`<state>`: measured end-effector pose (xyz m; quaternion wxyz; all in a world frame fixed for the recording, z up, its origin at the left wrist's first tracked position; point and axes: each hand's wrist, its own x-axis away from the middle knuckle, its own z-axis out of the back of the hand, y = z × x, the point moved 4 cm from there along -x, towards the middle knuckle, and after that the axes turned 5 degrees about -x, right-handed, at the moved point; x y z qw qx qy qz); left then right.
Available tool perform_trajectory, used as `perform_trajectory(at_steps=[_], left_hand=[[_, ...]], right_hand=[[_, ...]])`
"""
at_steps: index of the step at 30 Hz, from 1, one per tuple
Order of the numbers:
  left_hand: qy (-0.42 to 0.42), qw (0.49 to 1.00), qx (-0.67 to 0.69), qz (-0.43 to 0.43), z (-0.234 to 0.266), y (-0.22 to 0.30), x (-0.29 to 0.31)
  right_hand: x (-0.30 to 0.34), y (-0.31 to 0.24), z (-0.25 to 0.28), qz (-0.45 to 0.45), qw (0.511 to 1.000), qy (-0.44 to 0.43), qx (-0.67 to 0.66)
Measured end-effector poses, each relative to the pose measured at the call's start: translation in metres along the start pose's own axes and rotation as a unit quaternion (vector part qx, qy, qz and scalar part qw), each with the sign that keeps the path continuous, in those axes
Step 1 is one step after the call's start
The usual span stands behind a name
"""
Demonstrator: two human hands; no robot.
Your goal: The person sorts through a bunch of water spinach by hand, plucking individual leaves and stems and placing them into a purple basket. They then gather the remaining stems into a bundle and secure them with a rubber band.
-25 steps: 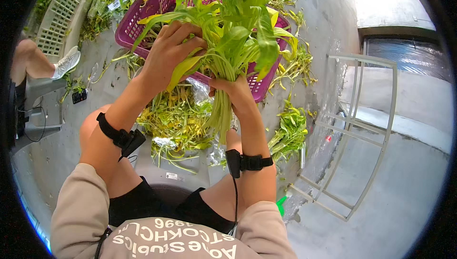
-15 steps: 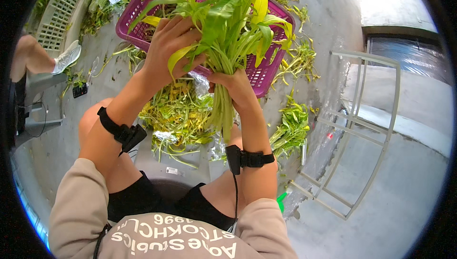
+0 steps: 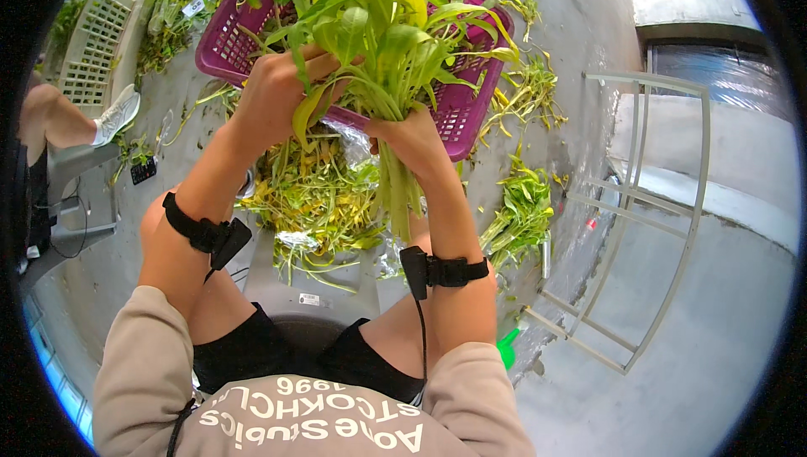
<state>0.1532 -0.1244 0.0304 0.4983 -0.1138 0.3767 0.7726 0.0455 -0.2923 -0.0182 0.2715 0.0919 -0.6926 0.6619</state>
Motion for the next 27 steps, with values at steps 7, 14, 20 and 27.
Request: perform_trajectory(at_steps=[7,14,20,27], left_hand=[[-0.044,0.998,0.033,0.011,0.001,0.000,-0.004],[0.030,0.992,0.122,-0.017,-0.011,-0.010,0.007],[-0.045,0.997,0.064,0.004,-0.004,0.001,-0.003],[-0.048,0.998,0.035,-0.019,-0.006,-0.001,0.002]], right_hand=[[0.004,-0.001,-0.002,-0.019,1.000,0.010,0.007],[0.001,0.000,-0.002,-0.040,0.999,0.010,0.014],[0.002,-0.001,-0.005,-0.030,0.999,0.008,0.014],[0.000,0.001,-0.003,-0.046,0.999,0.009,0.021]])
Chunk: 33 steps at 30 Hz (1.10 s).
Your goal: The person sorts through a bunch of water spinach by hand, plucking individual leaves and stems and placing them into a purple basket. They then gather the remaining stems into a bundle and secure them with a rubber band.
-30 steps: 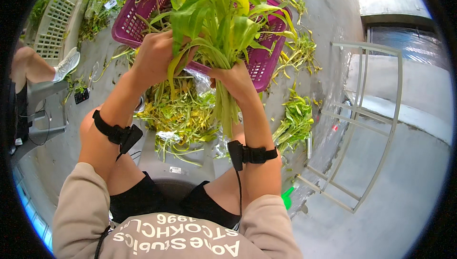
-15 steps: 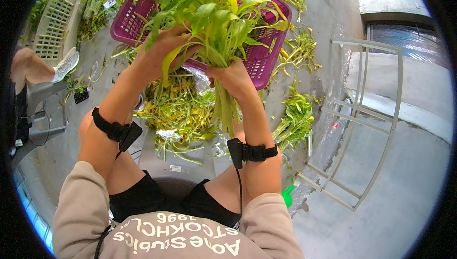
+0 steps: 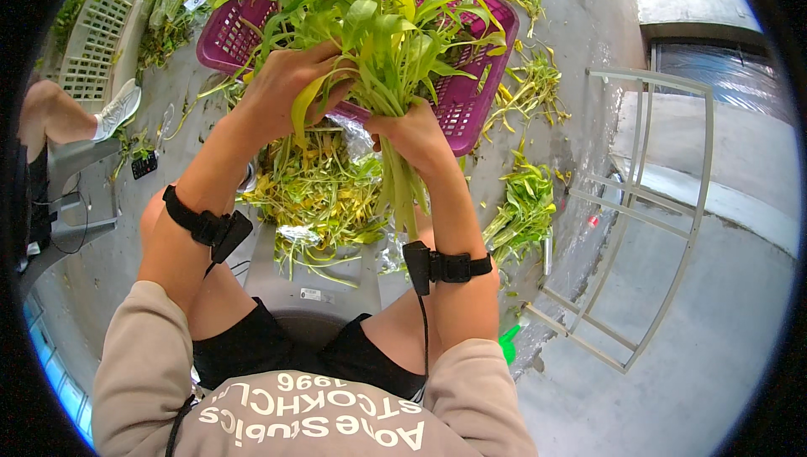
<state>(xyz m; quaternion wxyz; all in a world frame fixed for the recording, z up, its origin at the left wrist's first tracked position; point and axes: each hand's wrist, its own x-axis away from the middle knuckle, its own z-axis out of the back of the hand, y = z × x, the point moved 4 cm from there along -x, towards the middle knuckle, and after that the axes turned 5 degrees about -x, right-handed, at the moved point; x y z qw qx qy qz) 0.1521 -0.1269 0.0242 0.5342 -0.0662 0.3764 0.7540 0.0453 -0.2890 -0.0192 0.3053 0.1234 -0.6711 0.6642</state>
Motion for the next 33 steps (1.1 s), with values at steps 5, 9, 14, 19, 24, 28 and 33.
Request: perform_trajectory(at_steps=[5,9,14,19,24,28,33], left_hand=[[-0.018,1.000,-0.011,0.003,0.000,-0.001,0.000],[0.000,1.000,0.013,0.006,0.002,0.002,-0.001],[0.013,1.000,0.021,0.016,0.002,0.005,-0.002],[0.044,0.998,0.029,0.034,-0.001,0.001,0.000],[0.075,0.985,0.024,0.155,0.015,-0.016,-0.006],[0.106,0.944,0.166,0.265,0.011,-0.028,-0.001],[0.183,0.947,0.135,0.227,0.030,-0.045,-0.002]], right_hand=[[0.001,-0.001,0.000,0.002,1.000,-0.001,0.001],[-0.001,0.001,0.002,0.011,1.000,-0.006,-0.010],[-0.001,0.001,0.003,-0.001,1.000,0.006,-0.001],[0.000,-0.005,-0.001,0.013,1.000,0.009,0.009],[0.004,-0.005,0.007,0.001,1.000,0.024,-0.014],[0.003,-0.002,0.011,0.012,1.000,0.026,0.000],[0.004,-0.005,0.011,0.004,0.999,0.032,0.021]])
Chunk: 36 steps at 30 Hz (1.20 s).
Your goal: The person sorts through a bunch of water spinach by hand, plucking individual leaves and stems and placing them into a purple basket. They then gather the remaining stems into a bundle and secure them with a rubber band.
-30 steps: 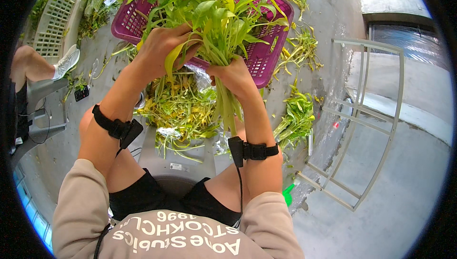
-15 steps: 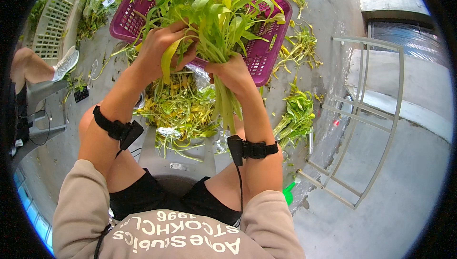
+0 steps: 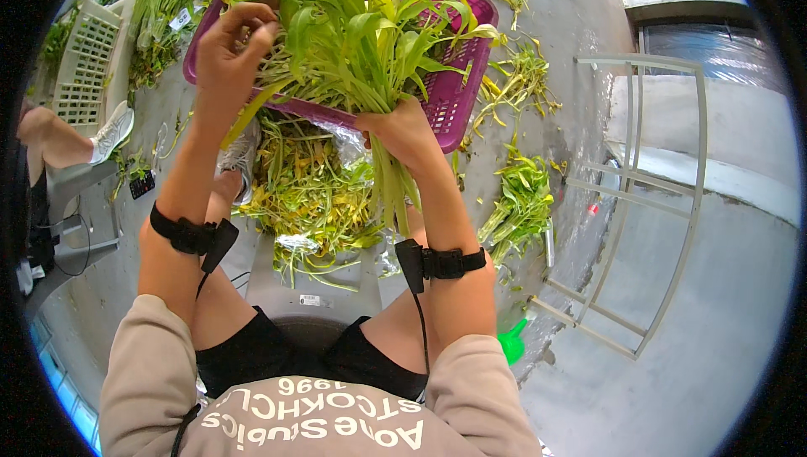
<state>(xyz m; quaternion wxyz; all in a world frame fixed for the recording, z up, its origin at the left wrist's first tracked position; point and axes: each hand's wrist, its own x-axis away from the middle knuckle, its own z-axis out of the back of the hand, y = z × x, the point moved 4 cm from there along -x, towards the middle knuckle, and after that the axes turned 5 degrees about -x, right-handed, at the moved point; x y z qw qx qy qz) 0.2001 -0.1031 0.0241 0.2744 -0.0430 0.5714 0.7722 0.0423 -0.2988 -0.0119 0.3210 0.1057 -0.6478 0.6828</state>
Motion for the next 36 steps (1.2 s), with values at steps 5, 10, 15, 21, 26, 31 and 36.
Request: perform_trajectory(at_steps=[5,10,15,21,26,31,36], left_hand=[[0.022,0.958,0.264,0.108,0.015,-0.013,-0.006],[0.005,0.960,0.269,0.075,0.005,-0.006,-0.007],[-0.024,0.974,0.202,0.098,0.010,-0.003,-0.004],[-0.184,0.980,0.024,-0.076,-0.006,0.021,0.012],[-0.150,0.948,-0.197,-0.199,-0.028,0.026,0.024],[-0.195,0.935,-0.244,-0.167,-0.036,0.023,0.026],[-0.163,0.937,-0.268,-0.156,-0.037,0.022,0.027]], right_hand=[[0.001,-0.001,0.004,0.008,1.000,0.021,0.005],[0.002,-0.005,0.002,0.005,1.000,0.018,0.023],[0.003,-0.007,0.001,0.011,0.999,0.038,0.035],[-0.003,0.002,0.006,0.017,0.997,0.060,0.036],[-0.006,0.004,0.005,0.026,0.998,0.043,0.045],[-0.005,0.003,0.004,0.019,0.998,0.038,0.048],[0.000,-0.006,0.002,0.021,0.997,0.045,0.054]])
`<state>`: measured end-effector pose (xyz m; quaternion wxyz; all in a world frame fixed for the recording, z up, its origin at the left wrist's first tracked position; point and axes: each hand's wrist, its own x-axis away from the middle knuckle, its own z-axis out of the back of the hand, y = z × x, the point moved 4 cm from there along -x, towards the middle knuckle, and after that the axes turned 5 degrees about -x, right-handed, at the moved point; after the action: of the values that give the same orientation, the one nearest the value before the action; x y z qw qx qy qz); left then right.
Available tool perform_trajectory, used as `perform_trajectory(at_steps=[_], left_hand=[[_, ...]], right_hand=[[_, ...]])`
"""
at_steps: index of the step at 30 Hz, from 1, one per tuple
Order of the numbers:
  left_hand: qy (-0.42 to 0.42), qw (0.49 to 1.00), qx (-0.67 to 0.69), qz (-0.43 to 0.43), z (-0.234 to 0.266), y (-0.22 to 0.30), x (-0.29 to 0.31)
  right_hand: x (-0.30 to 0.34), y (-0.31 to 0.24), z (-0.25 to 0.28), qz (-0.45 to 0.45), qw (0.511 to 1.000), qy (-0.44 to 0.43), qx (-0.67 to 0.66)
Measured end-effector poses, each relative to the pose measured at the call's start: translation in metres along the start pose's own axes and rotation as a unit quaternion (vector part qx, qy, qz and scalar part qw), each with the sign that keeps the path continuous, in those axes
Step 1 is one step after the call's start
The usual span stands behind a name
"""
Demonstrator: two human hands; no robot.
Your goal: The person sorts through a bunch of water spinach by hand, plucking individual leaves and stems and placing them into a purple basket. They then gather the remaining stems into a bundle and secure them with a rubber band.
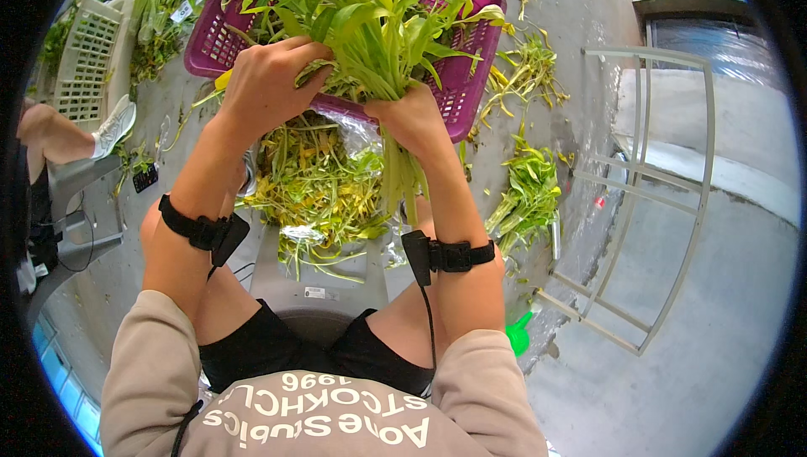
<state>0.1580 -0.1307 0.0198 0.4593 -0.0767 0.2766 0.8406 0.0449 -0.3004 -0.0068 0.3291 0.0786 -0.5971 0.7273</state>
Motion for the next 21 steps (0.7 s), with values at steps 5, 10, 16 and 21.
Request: perform_trajectory(at_steps=[5,10,16,21], left_hand=[[-0.007,1.000,-0.009,0.008,-0.0073,-0.0004,0.0007],[0.015,1.000,0.008,0.009,-0.0045,0.0028,0.0002],[-0.008,1.000,0.008,0.013,-0.0077,0.0025,0.0008],[-0.004,0.999,0.030,0.022,-0.0059,0.0014,0.0007]], right_hand=[[-0.0029,0.0066,0.0016,-0.004,1.000,0.007,-0.002],[-0.0038,0.0062,0.0001,-0.004,1.000,0.002,-0.002],[-0.0023,0.0043,0.0004,-0.011,1.000,0.006,0.000],[-0.0044,0.0060,-0.0015,-0.004,1.000,-0.002,-0.005]])
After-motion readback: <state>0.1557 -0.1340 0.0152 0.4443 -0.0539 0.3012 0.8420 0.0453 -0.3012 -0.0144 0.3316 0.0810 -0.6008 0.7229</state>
